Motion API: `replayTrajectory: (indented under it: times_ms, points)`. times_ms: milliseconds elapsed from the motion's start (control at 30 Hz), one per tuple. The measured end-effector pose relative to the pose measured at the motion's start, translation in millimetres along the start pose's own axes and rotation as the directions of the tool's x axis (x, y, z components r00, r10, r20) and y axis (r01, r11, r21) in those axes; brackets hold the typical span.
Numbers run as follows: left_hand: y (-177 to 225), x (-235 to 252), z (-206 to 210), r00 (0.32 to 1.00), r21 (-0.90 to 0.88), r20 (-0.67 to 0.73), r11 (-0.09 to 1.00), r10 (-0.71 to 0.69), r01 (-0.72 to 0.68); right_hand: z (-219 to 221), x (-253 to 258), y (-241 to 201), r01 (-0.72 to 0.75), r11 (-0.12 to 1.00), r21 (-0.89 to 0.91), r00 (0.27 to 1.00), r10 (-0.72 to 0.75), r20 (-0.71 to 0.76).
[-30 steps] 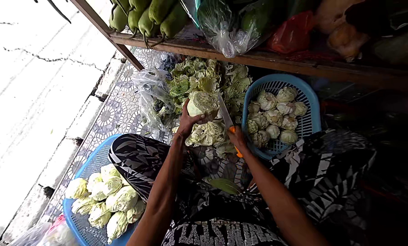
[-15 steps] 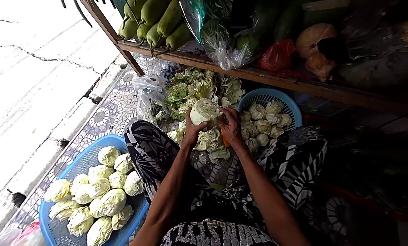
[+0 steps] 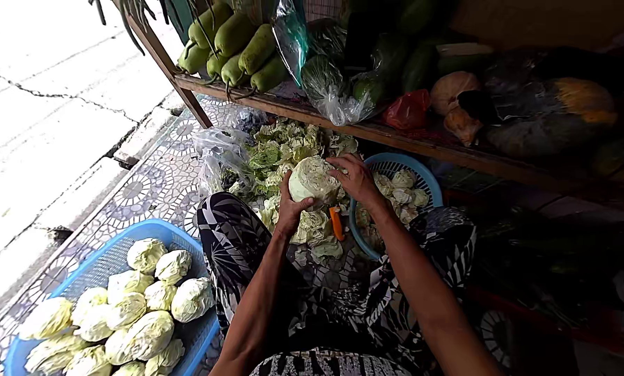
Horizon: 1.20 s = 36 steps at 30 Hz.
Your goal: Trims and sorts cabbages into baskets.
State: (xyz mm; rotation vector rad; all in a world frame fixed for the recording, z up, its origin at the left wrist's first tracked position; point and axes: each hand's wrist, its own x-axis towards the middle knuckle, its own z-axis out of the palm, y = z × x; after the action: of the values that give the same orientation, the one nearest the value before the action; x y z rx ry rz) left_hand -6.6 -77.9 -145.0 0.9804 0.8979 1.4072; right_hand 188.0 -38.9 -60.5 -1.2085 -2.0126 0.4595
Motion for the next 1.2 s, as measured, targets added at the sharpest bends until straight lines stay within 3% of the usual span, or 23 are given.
replayTrajectory:
  times_ms: [67,133,200,267,333,400,467,533,600,667,733,767,833,867,900,933,967,1033,1067,1100,1133,1167,1200]
  points:
    - [-0.4,0.6,0.6,1.000,-0.008,-0.001,1.000,0.004,-0.004,8.4,5.5,-2.5,0.085,0.996,-0.009,0.989,-0.084,0.118]
    - [-1.5,-0.7,0.8,1.000,-0.025,-0.004,1.000,0.004,-0.004,17.9,8.1,-1.3,0.143,0.988,-0.051,0.983,-0.136,0.123]
    - [-0.4,0.0,0.8,1.000,-0.042,-0.013,0.999,0.007,-0.007,15.2,13.2,-2.1,0.106,0.993,-0.053,0.994,-0.108,-0.027]
    - [1.6,1.5,0.1,1.000,-0.066,-0.026,0.998,0.010,-0.012,5.4,20.3,0.4,-0.016,0.999,-0.029,0.968,0.008,-0.251]
    - [1.5,3.4,-1.6,0.999,-0.086,-0.033,0.996,0.020,-0.022,-0.7,28.1,17.3,-0.187,0.975,-0.118,0.927,0.136,-0.350]
    - [0.9,4.4,-2.8,0.999,-0.089,-0.043,0.996,0.023,-0.027,-7.1,36.1,32.0,-0.382,0.879,-0.285,0.924,0.353,-0.148]
    - [0.6,4.6,-3.6,0.998,-0.063,-0.059,0.998,0.022,-0.026,-5.8,45.2,31.2,-0.454,0.797,-0.399,0.864,0.503,0.023]
    - [1.4,6.9,-3.0,0.997,-0.019,-0.073,0.999,0.025,-0.026,0.7,50.3,13.1,-0.386,0.866,-0.318,0.913,0.409,0.005]
    - [0.2,5.6,-3.2,0.998,0.008,-0.059,1.000,0.013,-0.012,17.1,44.9,-10.8,-0.166,0.975,-0.150,0.986,0.164,-0.028]
    - [0.1,5.3,-1.6,0.999,0.006,-0.035,1.000,0.009,-0.009,36.5,43.3,-27.1,0.064,0.996,-0.059,0.994,-0.058,0.094]
    - [0.6,2.1,2.8,1.000,-0.017,0.012,1.000,0.005,-0.005,38.8,53.1,-22.1,0.020,0.996,-0.091,0.960,0.006,0.280]
    - [1.5,0.5,4.8,1.000,-0.035,0.022,0.999,0.006,-0.005,31.8,60.7,-11.5,-0.058,0.993,-0.107,0.971,0.081,0.225]
    - [4.8,1.1,6.8,1.000,-0.067,0.028,0.998,0.014,-0.013,12.1,75.2,18.4,-0.202,0.965,-0.168,0.979,0.195,-0.058]
    - [5.4,1.7,7.3,1.000,-0.083,0.013,0.996,0.012,-0.011,-1.9,77.7,28.5,-0.285,0.935,-0.211,0.958,0.275,-0.078]
    - [4.9,1.9,7.3,1.000,-0.098,-0.007,0.995,0.008,-0.009,-16.8,75.4,36.8,-0.348,0.887,-0.305,0.923,0.380,0.052]
    - [3.7,2.3,6.8,1.000,-0.113,-0.022,0.994,0.003,-0.006,-30.9,72.9,45.2,-0.367,0.814,-0.450,0.831,0.504,0.234]
    - [3.2,3.7,5.4,0.999,-0.124,-0.036,0.992,0.002,-0.007,-43.5,69.0,57.1,-0.361,0.752,-0.551,0.763,0.578,0.289]
    - [4.4,7.0,4.0,0.998,-0.129,-0.066,0.991,0.012,-0.020,-83.9,60.7,82.4,-0.488,0.672,-0.557,0.764,0.638,0.099]
    - [4.5,6.9,4.0,0.997,-0.131,-0.077,0.991,0.013,-0.024,-109.2,57.4,98.3,-0.599,0.647,-0.471,0.768,0.631,-0.110]
    - [4.0,5.9,3.8,0.996,-0.138,-0.088,0.990,0.008,-0.020,-132.8,54.3,115.1,-0.717,0.617,-0.325,0.697,0.631,-0.341]
    - [3.3,5.9,4.6,0.996,-0.147,-0.094,0.989,0.005,-0.018,-155.7,52.6,133.7,-0.800,0.591,-0.103,0.549,0.652,-0.523]
    - [2.3,6.6,5.6,0.995,-0.157,-0.096,0.987,0.004,-0.019,-176.5,50.8,152.6,-0.809,0.566,0.161,0.368,0.700,-0.611]
    - [1.6,7.3,6.9,0.995,-0.156,-0.096,0.988,-0.001,-0.015,-193.7,47.4,168.7,-0.729,0.535,0.426,0.213,0.770,-0.602]
